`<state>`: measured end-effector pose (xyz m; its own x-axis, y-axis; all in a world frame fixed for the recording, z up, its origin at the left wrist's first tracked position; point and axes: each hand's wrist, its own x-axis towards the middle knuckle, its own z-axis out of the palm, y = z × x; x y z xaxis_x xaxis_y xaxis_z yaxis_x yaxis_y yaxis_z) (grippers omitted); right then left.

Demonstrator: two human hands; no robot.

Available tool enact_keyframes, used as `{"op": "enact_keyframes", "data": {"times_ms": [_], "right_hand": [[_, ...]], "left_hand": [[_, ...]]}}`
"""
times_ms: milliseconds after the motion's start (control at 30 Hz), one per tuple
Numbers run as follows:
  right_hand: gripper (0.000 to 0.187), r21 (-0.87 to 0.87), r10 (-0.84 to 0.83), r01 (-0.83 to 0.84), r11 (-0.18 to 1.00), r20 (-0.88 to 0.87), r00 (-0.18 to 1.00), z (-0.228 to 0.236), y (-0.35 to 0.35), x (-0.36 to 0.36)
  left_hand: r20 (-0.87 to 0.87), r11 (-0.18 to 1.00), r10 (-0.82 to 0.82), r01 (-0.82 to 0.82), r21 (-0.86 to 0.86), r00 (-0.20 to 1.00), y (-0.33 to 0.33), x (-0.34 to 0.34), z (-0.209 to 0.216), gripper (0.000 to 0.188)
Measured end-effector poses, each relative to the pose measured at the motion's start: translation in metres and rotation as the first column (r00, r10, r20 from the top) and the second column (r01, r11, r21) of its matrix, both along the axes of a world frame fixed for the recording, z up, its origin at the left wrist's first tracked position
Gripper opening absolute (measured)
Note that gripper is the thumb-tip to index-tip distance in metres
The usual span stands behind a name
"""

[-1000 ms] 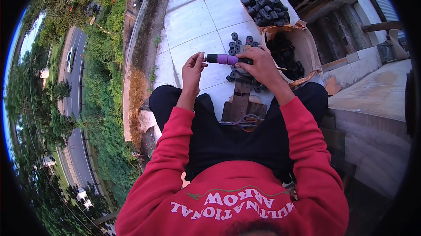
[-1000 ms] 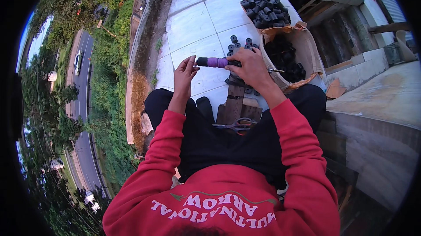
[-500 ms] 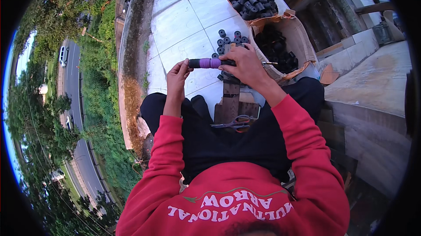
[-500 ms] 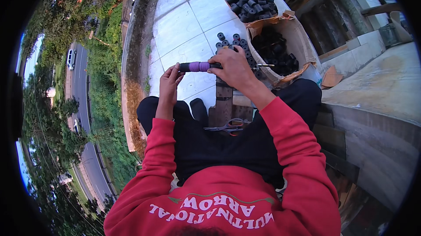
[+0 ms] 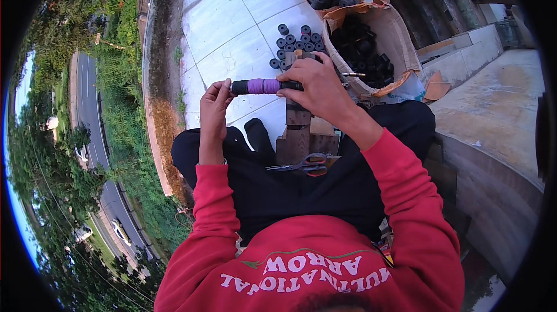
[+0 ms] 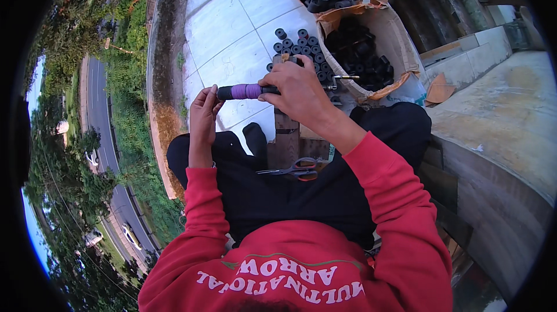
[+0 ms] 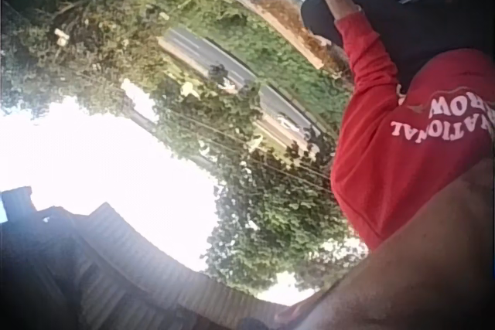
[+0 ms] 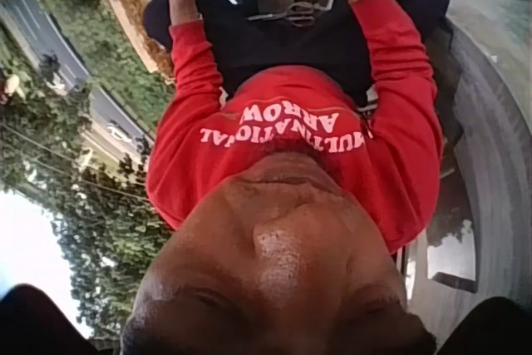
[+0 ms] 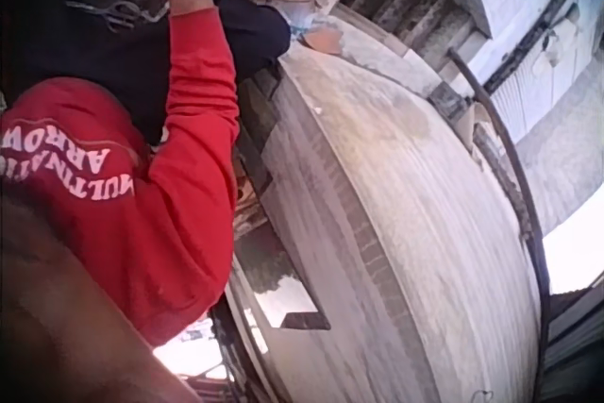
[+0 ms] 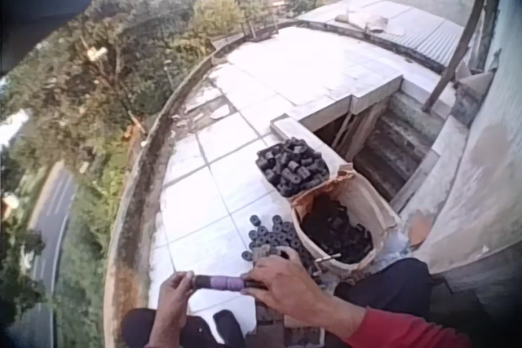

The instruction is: The recorder is seen assembling small black electronic components using a specialized rig and a pair of scissors.

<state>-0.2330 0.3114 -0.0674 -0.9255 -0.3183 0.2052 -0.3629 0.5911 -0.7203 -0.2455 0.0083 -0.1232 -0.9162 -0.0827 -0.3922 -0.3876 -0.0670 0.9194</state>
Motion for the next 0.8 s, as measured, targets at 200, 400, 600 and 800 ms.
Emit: {"op": "enact_keyframes", "data": {"times_ms": [200, 400, 600, 800], "right_hand": [[0.029, 0.007, -0.011, 0.010, 1.000, 0.037, 0.999, -0.001, 0.002, 0.001], [0.027, -0.040, -0.004, 0.005, 0.999, 0.013, 1.000, -0.003, 0.003, 0.000], [0.027, -0.038, 0.017, -0.016, 0.999, 0.034, 0.999, -0.001, 0.002, 0.000], [0.025, -0.050, 0.002, 0.000, 0.999, 0.036, 0.999, -0.004, 0.005, 0.000]], "left_hand": [[0.013, 0.996, -0.061, 0.060, 0.066, 0.998, -0.002, 0.005, 0.019, 0.023], [0.053, 0.998, -0.036, 0.039, -0.054, 0.998, -0.002, -0.001, 0.008, 0.022], [0.034, 0.997, -0.058, 0.059, -0.039, 0.998, -0.006, 0.002, 0.013, 0.021], [-0.014, 1.000, 0.017, -0.017, 0.007, 1.000, 0.014, 0.003, 0.021, 0.022]]}}
